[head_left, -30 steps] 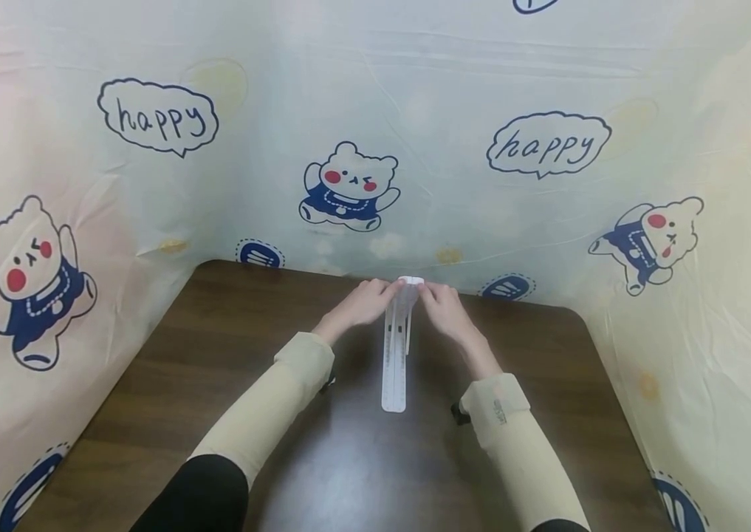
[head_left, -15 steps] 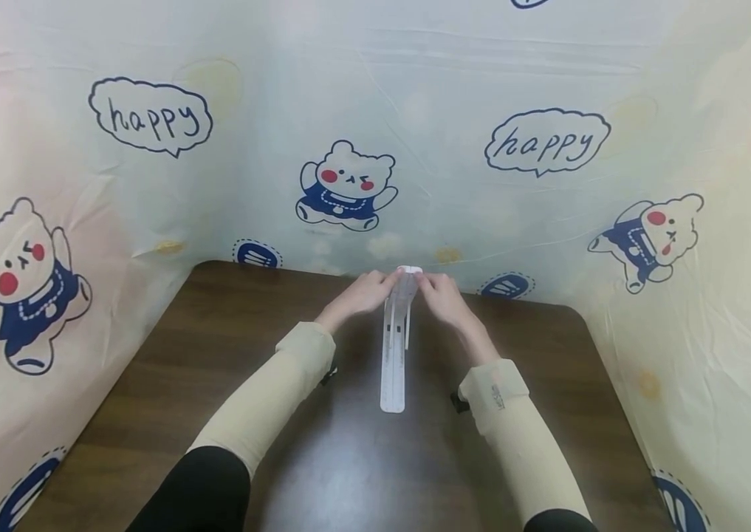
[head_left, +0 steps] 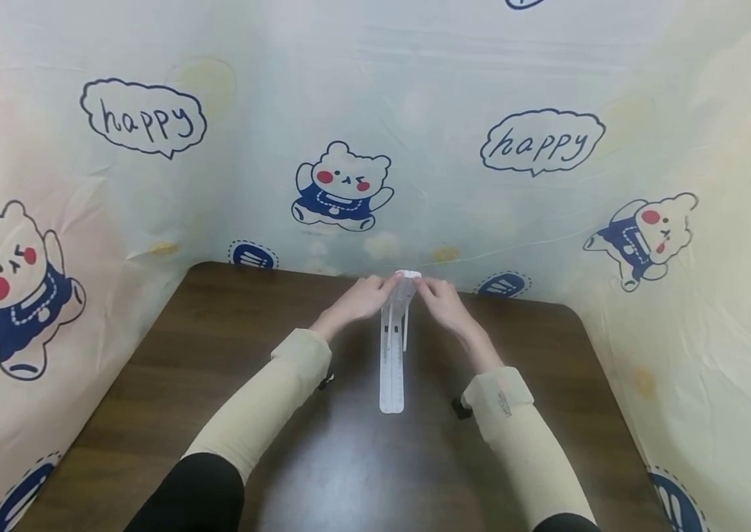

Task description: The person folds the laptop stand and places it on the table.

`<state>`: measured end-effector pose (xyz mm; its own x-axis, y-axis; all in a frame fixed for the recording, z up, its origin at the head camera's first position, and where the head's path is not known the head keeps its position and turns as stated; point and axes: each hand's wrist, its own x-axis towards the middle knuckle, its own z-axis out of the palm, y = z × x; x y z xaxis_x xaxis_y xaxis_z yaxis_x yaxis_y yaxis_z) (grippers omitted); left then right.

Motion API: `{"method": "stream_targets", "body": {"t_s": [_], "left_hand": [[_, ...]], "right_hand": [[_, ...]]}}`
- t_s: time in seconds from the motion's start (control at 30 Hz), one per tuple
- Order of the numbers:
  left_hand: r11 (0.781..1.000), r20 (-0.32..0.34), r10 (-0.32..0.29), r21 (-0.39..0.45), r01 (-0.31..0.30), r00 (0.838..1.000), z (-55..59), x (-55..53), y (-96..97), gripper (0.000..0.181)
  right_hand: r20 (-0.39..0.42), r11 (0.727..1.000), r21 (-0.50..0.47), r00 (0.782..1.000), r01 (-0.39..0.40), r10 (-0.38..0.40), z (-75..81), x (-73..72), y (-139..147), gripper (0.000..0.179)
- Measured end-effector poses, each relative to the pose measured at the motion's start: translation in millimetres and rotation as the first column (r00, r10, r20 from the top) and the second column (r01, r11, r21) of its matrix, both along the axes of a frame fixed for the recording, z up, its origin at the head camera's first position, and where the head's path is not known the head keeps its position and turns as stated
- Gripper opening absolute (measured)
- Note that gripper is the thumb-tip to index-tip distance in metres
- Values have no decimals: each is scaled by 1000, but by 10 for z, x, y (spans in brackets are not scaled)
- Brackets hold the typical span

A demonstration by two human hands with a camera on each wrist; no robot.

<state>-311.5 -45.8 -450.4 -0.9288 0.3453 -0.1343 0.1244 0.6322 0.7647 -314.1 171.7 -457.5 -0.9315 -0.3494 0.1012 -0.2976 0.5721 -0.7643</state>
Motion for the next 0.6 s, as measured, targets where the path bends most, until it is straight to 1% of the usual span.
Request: {"method": "stream_targets", "body": {"t_s": [0.1,0.2,0.27,0.37,0.47,0.53,0.6], "left_hand": [[1000,-16,-19,23,20,1000,-6,16,-11,84],[998,-23,-41,47,42,999,-62,56,-47,81],[997,-39,-35,74,38,999,-98,83,-77,78],[992,-64,24,124,-16,998,-171,117,-126,73],[984,-69,95,158,-83,993,-268,148,-168,59],[978,-46,121,176,-111,992,-332,174,-190,50],[971,1,133,200,-130,991,-401,190,-202,41]], "right_hand": [[-5,1000,-19,1000,-2,1,-65,29,52,53],[28,998,-53,999,24,-22,-198,73,134,53],[73,994,-96,997,44,-37,-274,102,195,52],[155,984,-161,987,71,-46,-355,135,274,47],[227,978,-193,973,82,-37,-409,153,322,42],[265,977,-196,964,83,-29,-439,161,332,38],[284,981,-178,959,71,-18,-474,163,329,36]]}}
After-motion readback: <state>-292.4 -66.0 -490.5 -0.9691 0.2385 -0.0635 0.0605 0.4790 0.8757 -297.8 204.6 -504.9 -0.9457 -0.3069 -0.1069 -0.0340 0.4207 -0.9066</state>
